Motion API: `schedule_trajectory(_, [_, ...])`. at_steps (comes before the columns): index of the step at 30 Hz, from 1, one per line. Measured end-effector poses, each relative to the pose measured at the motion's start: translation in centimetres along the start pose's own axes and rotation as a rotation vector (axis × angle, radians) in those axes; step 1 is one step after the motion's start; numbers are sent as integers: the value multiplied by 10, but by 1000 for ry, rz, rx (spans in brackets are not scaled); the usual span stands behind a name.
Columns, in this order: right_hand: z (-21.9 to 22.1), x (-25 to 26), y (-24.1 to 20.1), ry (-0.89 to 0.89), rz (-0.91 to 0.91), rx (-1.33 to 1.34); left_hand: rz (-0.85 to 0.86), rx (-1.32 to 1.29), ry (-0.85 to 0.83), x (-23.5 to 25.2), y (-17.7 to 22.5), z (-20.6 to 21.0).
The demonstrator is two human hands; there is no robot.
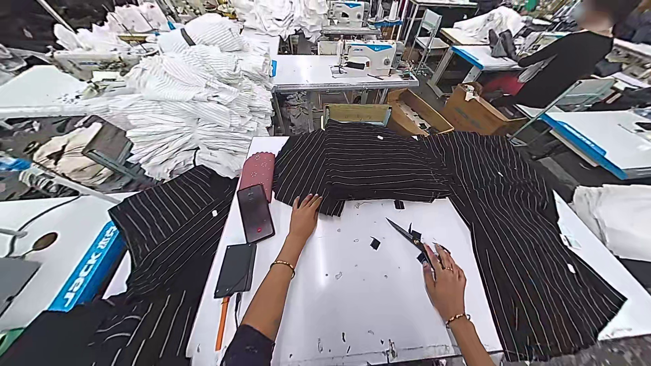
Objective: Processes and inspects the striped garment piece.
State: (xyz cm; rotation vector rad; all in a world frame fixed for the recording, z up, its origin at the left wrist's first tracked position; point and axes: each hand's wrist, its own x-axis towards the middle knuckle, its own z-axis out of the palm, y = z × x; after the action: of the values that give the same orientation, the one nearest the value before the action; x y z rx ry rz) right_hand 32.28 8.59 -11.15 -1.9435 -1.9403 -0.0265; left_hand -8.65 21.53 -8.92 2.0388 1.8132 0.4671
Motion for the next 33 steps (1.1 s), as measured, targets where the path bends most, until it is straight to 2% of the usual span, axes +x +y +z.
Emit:
schedule_trajectory(4, [-3, 21, 3, 14, 137, -55, -36, -79, 33, -1, 2, 1])
schedule_trajectory(6, [-5, 31, -9, -2, 230, -76, -38, -95, 33, -1, 2, -1])
schedule_trajectory(7, [-2, 34, -18, 16, 219, -64, -33, -107, 36, -1, 2, -2])
schedule_trajectory(10, [19, 42, -62, 102, -45, 121, -17, -145, 55, 0, -1, -1])
schedule_trajectory(14, [50, 68, -148, -25, -305, 403, -10, -200, 83, 1, -4, -2])
schedule_trajectory(17, [65, 108, -194, 53, -503, 457, -12, -219, 63, 3, -3, -12])
schedule_trajectory(20, [63, 171, -228, 161, -591, 443, 44, -245, 181, 5, -8, -3])
schedule_trajectory(21, [59, 194, -238, 134, -563, 382, 66, -249, 225, 5, -10, 2])
schedule_trajectory(22, [54, 215, -247, 36, -518, 281, 87, -250, 256, 5, -12, 8])
schedule_trajectory(25, [41, 261, -277, -550, -336, -98, 130, -222, 325, 6, -14, 27])
schedule_trajectory(26, [46, 267, -281, -667, -297, -169, 132, -209, 335, 6, -14, 30])
schedule_trajectory(28, [52, 270, -280, -736, -247, -204, 134, -192, 339, 6, -17, 32])
schedule_trajectory(33, [36, 268, -250, -710, -143, -117, 134, -204, 341, 3, -19, 31])
